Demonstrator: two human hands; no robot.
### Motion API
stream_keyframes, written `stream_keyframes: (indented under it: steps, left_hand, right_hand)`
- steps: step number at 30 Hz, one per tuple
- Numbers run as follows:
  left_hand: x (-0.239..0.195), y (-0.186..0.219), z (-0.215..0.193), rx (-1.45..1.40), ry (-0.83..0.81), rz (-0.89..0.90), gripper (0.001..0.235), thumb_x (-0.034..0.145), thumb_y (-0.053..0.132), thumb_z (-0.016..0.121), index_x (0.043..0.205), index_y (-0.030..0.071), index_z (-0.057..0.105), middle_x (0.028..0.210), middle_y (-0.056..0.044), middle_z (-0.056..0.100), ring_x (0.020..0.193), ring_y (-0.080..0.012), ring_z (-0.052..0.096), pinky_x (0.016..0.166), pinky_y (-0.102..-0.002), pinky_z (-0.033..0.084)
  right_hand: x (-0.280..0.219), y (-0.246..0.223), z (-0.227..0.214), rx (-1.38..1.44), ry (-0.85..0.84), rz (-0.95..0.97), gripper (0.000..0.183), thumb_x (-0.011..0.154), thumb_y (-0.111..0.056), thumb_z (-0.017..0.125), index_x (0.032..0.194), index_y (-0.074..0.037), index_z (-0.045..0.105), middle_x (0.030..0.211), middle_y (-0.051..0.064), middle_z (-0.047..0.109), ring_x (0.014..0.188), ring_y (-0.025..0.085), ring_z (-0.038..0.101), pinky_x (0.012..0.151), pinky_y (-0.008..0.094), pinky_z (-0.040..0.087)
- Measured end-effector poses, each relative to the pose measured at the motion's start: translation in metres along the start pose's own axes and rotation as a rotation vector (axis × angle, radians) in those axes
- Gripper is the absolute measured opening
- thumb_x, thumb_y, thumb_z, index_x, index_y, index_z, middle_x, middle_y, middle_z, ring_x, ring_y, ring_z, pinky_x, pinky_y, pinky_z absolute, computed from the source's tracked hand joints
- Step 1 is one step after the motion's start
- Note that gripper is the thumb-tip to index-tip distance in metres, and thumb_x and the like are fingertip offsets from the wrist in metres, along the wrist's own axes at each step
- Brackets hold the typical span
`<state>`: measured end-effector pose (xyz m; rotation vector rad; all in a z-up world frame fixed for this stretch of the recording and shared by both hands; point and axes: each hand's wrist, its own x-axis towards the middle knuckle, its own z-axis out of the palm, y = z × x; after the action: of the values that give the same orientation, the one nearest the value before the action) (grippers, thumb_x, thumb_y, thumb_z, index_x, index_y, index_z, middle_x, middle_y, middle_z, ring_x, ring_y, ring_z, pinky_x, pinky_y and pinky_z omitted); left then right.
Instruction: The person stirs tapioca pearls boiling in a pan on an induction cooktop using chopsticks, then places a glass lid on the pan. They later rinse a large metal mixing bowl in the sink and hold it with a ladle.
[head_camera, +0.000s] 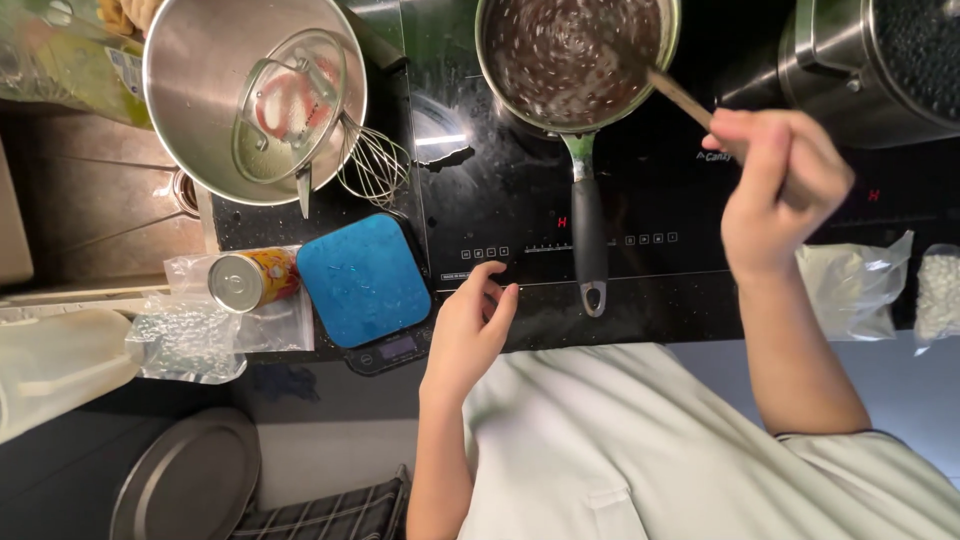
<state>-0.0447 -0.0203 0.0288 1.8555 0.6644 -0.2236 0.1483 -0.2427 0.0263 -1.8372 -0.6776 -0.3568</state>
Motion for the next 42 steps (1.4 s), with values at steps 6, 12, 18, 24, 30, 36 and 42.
stream_keyframes:
  steps: [6, 12, 18, 24, 30, 36, 42]
  left_hand:
    - [-0.008, 0.0, 0.009, -0.004, 0.008, -0.018, 0.033, 0.095, 0.022, 0.066, 0.124, 0.004, 0.063, 0.08, -0.003, 0.069, 0.061, -0.0128, 0.063, 0.058, -0.029, 0.051]
    - [-0.018, -0.006, 0.019, -0.054, 0.055, 0.008, 0.034, 0.095, 0.021, 0.065, 0.124, 0.003, 0.062, 0.08, -0.003, 0.068, 0.061, -0.0132, 0.062, 0.057, -0.029, 0.05]
    - [-0.035, -0.016, 0.02, -0.102, 0.111, 0.008, 0.032, 0.096, 0.021, 0.066, 0.123, 0.003, 0.062, 0.08, -0.003, 0.068, 0.061, -0.0124, 0.061, 0.057, -0.029, 0.05]
    - [-0.048, -0.018, -0.002, -0.137, 0.119, -0.055, 0.034, 0.095, 0.021, 0.066, 0.125, 0.005, 0.063, 0.079, -0.001, 0.067, 0.059, -0.0111, 0.058, 0.056, -0.028, 0.047]
    - [-0.046, -0.036, -0.039, -0.172, 0.078, -0.002, 0.034, 0.096, 0.021, 0.066, 0.126, 0.006, 0.063, 0.079, -0.001, 0.065, 0.06, -0.01, 0.058, 0.057, -0.027, 0.047]
    - [-0.044, -0.07, -0.11, -0.18, 0.056, 0.092, 0.034, 0.096, 0.019, 0.067, 0.126, 0.004, 0.062, 0.08, -0.002, 0.064, 0.063, -0.0104, 0.057, 0.06, -0.027, 0.049]
    - [-0.05, -0.096, -0.183, -0.229, 0.037, 0.082, 0.034, 0.095, 0.018, 0.067, 0.126, 0.004, 0.062, 0.081, -0.002, 0.063, 0.062, -0.0092, 0.056, 0.059, -0.027, 0.048]
  right_hand:
    - [0.002, -0.006, 0.0, 0.018, -0.035, 0.018, 0.028, 0.121, 0.001, 0.05, 0.11, 0.015, 0.07, 0.11, 0.022, 0.07, 0.093, 0.025, 0.073, 0.084, 0.031, 0.062]
    - [-0.001, -0.006, 0.0, 0.068, -0.019, -0.028, 0.025, 0.118, 0.002, 0.049, 0.108, 0.016, 0.067, 0.111, 0.023, 0.068, 0.094, 0.027, 0.072, 0.083, 0.032, 0.063]
    - [-0.014, 0.0, -0.008, -0.094, -0.015, -0.106, 0.03, 0.119, 0.0, 0.049, 0.102, 0.015, 0.07, 0.103, 0.022, 0.069, 0.088, 0.029, 0.07, 0.079, 0.035, 0.061]
    - [-0.019, -0.007, 0.004, -0.096, 0.035, -0.11, 0.031, 0.124, -0.004, 0.048, 0.113, 0.016, 0.069, 0.106, 0.022, 0.067, 0.092, 0.027, 0.072, 0.089, 0.036, 0.066]
    - [-0.043, 0.022, 0.004, -0.079, 0.069, 0.022, 0.036, 0.125, -0.006, 0.04, 0.12, 0.016, 0.068, 0.12, 0.024, 0.067, 0.098, 0.028, 0.069, 0.091, 0.033, 0.061]
    - [-0.079, 0.016, 0.034, -0.03, 0.178, 0.064, 0.037, 0.126, -0.01, 0.039, 0.127, 0.014, 0.066, 0.127, 0.022, 0.067, 0.102, 0.028, 0.069, 0.093, 0.034, 0.057]
    - [-0.041, -0.147, 0.199, -0.296, 0.056, -0.393, 0.038, 0.113, -0.031, 0.057, 0.107, 0.003, 0.075, 0.11, 0.011, 0.065, 0.096, 0.033, 0.059, 0.081, 0.036, 0.052]
